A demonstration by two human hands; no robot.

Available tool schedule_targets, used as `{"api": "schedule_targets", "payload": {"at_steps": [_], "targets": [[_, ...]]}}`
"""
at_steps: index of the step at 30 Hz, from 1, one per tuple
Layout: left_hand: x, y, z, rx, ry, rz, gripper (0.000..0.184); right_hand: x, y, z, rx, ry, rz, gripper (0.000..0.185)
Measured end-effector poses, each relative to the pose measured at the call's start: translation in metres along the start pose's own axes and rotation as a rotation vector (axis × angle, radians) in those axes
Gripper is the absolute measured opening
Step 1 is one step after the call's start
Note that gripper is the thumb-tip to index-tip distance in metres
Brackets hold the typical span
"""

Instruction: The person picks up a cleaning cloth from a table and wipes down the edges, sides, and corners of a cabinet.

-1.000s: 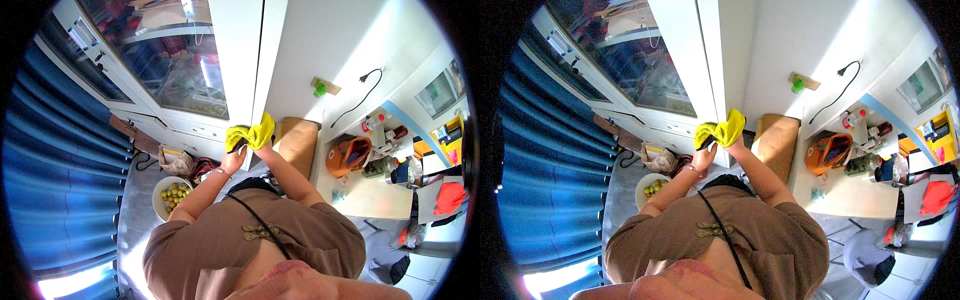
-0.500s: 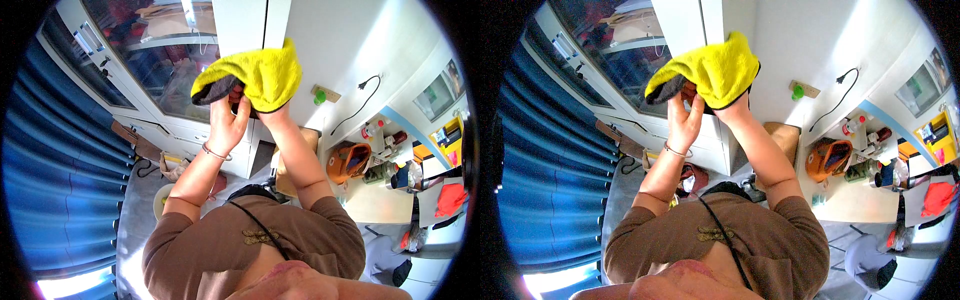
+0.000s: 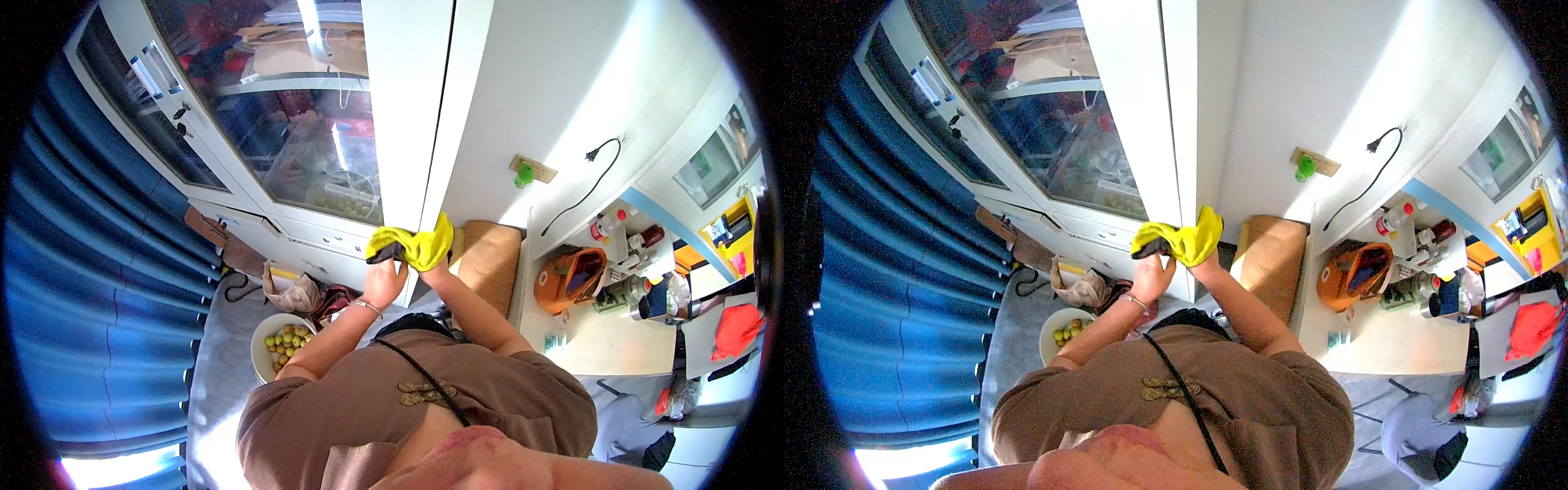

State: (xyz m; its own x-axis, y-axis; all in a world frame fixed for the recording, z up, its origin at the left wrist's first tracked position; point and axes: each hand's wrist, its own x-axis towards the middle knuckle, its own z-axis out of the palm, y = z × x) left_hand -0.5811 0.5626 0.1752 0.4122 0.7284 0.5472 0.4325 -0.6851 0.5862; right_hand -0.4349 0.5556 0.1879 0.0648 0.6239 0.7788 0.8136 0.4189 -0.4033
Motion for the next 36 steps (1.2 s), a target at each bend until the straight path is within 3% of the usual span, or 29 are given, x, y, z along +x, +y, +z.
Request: {"api": "schedule_targets", "payload": {"at_steps": [2, 3, 5, 6, 7, 9, 11, 13, 15, 17, 18, 23, 25, 27, 30, 32, 35, 36], "targets": [[0.006, -0.004, 0.002, -0.024, -0.011, 0.039, 0.035, -0.018, 0.009, 0.009, 0.343, 0.02, 0.209, 0.04], [0.01, 0.005, -0.004, -0.022, -0.013, 0.038, 0.035, -0.009, 0.002, 0.001, 0.345, 0.02, 0.212, 0.04], [0.04, 0.031, -0.024, -0.073, 0.042, 0.072, 0.032, 0.038, -0.014, -0.025, -0.007, -0.078, 0.088, 0.035], [0.069, 0.057, -0.051, -0.073, 0.039, 0.079, 0.032, 0.052, -0.004, -0.022, 0.326, -0.109, 0.174, 0.028], [0.072, 0.06, -0.052, -0.067, 0.094, 0.112, 0.033, 0.071, -0.004, -0.027, 0.328, -0.108, 0.175, 0.028], [0.119, 0.108, -0.103, -0.047, 0.127, 0.179, 0.034, 0.116, -0.026, -0.057, 0.359, -0.086, 0.042, 0.035], [0.138, 0.126, -0.117, -0.072, 0.308, 0.302, 0.034, 0.162, -0.072, -0.09, 0.081, 0.157, -0.206, 0.037], [0.164, 0.14, -0.139, -0.083, 0.291, 0.292, 0.037, 0.195, -0.085, -0.103, -0.02, 0.312, -0.299, 0.037], [0.189, 0.164, -0.16, -0.055, 0.422, 0.36, 0.038, 0.229, -0.103, -0.122, 0.109, 0.253, -0.217, 0.04], [0.191, 0.167, -0.164, -0.041, 0.405, 0.354, 0.037, 0.236, -0.101, -0.116, 0.089, 0.351, -0.252, 0.035], [0.188, 0.151, -0.152, 0.068, 0.486, 0.492, 0.037, 0.235, -0.097, -0.115, 0.075, 0.344, -0.27, 0.035], [0.141, 0.115, -0.113, -0.111, 0.246, 0.242, 0.035, 0.166, -0.066, -0.079, 0.179, 0.29, -0.198, 0.035], [0.112, 0.09, -0.086, 0.005, 0.205, 0.208, 0.035, 0.129, -0.045, -0.056, 0.151, 0.245, -0.176, 0.035], [0.073, 0.059, -0.054, 0.212, 0.251, 0.353, 0.036, 0.083, -0.016, -0.027, 0.107, 0.143, -0.126, 0.035], [0.035, 0.021, -0.018, 0.173, 0.089, 0.217, 0.039, 0.0, 0.034, 0.02, 0.064, -0.039, -0.016, 0.035], [0.01, 0.004, 0.002, 0.198, 0.028, 0.162, 0.039, -0.048, 0.054, 0.044, 0.298, -0.06, 0.166, 0.038], [0.005, 0.007, 0.005, 0.213, -0.033, 0.142, 0.038, -0.048, 0.033, 0.015, 0.193, -0.163, 0.148, 0.041], [0.012, 0.016, 0.0, 0.144, -0.1, 0.028, 0.037, -0.046, 0.032, 0.013, 0.257, -0.155, 0.205, 0.041]]}}
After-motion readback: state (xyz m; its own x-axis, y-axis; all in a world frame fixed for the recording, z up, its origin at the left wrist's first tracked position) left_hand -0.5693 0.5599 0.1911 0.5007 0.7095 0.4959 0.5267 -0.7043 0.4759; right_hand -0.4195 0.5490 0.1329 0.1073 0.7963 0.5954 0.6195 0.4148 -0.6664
